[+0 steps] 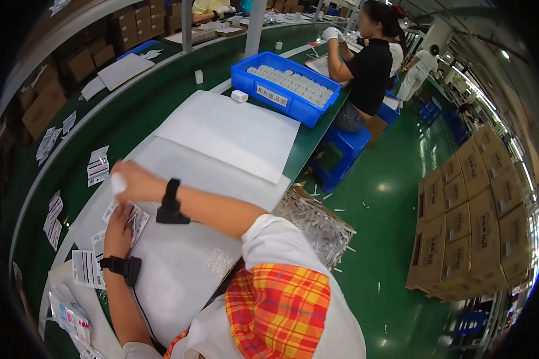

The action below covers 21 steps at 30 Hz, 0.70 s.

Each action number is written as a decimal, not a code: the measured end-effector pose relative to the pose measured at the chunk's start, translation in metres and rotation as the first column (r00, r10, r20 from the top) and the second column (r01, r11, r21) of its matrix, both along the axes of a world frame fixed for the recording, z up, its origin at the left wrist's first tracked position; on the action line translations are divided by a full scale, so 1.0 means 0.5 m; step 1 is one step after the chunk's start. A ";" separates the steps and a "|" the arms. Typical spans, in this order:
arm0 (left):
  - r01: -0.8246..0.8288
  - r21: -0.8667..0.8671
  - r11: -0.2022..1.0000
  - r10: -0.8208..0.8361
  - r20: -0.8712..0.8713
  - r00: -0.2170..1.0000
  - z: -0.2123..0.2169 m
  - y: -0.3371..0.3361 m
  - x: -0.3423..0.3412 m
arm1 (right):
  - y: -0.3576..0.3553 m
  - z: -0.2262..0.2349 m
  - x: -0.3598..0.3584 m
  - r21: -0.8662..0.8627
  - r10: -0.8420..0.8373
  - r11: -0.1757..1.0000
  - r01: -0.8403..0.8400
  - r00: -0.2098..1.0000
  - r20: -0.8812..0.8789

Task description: The person packages chargers by hand, picking up a charger and a plastic bag, sliding the charger into the bag, and folding the bag closed. The person then sets the sealed bag aside and repeats the process.

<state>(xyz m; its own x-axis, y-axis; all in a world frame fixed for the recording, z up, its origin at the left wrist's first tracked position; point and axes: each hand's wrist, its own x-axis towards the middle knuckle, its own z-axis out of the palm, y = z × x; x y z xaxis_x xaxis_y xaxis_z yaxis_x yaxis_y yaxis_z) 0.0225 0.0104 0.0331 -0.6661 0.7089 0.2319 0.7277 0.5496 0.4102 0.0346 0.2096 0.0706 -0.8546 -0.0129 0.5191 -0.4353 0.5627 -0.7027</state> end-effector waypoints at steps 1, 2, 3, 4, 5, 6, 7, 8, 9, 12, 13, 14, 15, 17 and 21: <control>-0.002 -0.004 1.000 0.002 0.001 1.000 -0.006 -0.006 -0.002 | -0.043 -0.017 0.009 0.091 -0.019 0.995 0.029 0.994 -0.106; -0.059 -0.024 0.998 0.060 0.059 0.996 -0.015 -0.012 -0.007 | -0.057 -0.029 0.013 0.087 -0.018 0.996 0.027 0.994 -0.105; -0.114 -0.046 0.992 0.118 0.113 0.987 -0.023 -0.015 -0.015 | -0.067 -0.037 0.015 0.021 -0.010 1.000 0.010 1.000 0.008; -0.166 -0.069 0.984 0.176 0.165 0.971 -0.027 -0.017 -0.021 | -0.075 -0.041 0.016 -0.046 0.005 0.999 0.001 0.993 0.120; -0.168 -0.071 0.983 0.177 0.162 0.971 -0.028 -0.019 -0.023 | -0.081 -0.045 0.014 -0.113 0.027 0.994 -0.001 0.973 0.229; -0.183 0.032 0.983 0.174 0.194 0.966 -0.035 -0.022 -0.024 | -0.080 -0.036 0.022 -0.115 0.029 0.993 -0.002 0.972 0.234; -0.201 0.133 0.971 0.168 0.224 0.960 -0.040 -0.025 -0.024 | -0.069 -0.028 0.034 -0.046 0.128 0.992 -0.120 0.949 0.288; -0.221 0.232 0.947 0.161 0.254 0.954 -0.044 -0.029 -0.025 | -0.057 -0.019 0.048 0.016 0.220 0.971 -0.240 0.911 0.348; -0.224 0.230 0.947 0.163 0.258 0.952 -0.044 -0.030 -0.028 | -0.050 -0.013 0.057 0.069 0.302 0.931 -0.359 0.861 0.409; -0.287 0.216 0.933 0.159 0.467 0.870 -0.033 -0.032 -0.041 | -0.074 -0.033 0.072 0.256 0.146 0.936 -0.242 0.928 0.342; -0.297 0.213 0.931 0.169 0.471 0.866 -0.029 -0.032 -0.041 | -0.081 -0.039 0.073 0.344 0.073 0.922 -0.176 0.953 0.293; -0.253 0.135 0.958 0.190 0.361 0.913 -0.019 -0.022 -0.030 | -0.080 -0.045 0.074 0.342 0.078 0.922 -0.183 0.951 0.299; -0.216 0.050 0.975 0.197 0.245 0.949 -0.010 -0.010 -0.016 | -0.077 -0.050 0.071 0.267 0.035 0.955 -0.127 0.946 0.322; -0.210 -0.044 0.977 0.214 0.124 0.969 0.003 0.005 0.006 | -0.075 -0.060 0.055 0.115 -0.027 0.993 -0.018 0.928 0.372; -0.399 -0.210 0.892 0.406 -0.014 0.914 -0.016 0.005 0.023 | -0.074 -0.081 0.032 0.061 0.100 0.990 -0.127 0.940 0.326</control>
